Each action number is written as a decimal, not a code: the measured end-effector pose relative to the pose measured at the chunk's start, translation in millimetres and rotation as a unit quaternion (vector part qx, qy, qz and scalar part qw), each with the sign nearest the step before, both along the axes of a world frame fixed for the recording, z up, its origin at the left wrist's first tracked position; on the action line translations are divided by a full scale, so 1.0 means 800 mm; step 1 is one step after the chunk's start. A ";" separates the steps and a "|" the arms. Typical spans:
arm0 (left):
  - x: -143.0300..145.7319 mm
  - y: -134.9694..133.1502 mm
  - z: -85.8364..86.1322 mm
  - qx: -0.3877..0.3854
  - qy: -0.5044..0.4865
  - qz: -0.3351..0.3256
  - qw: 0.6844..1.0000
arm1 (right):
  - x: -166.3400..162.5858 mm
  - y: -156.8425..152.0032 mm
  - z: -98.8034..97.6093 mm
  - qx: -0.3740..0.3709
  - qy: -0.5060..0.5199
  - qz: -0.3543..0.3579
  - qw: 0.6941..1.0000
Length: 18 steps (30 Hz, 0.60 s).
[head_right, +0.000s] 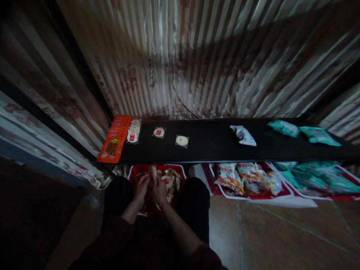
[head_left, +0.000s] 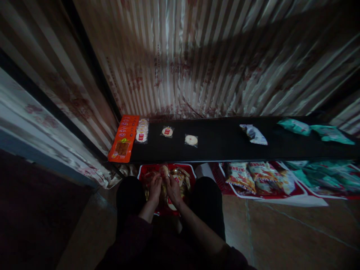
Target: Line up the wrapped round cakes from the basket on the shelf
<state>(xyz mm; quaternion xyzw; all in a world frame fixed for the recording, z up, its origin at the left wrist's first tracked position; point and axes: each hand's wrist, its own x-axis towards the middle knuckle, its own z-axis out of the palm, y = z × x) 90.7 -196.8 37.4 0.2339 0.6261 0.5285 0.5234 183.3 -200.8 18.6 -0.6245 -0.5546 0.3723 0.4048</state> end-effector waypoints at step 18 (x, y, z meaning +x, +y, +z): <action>-0.008 0.001 -0.034 0.002 0.100 -0.020 0.995 | 0.000 0.002 -0.010 -0.033 0.062 -0.026 0.997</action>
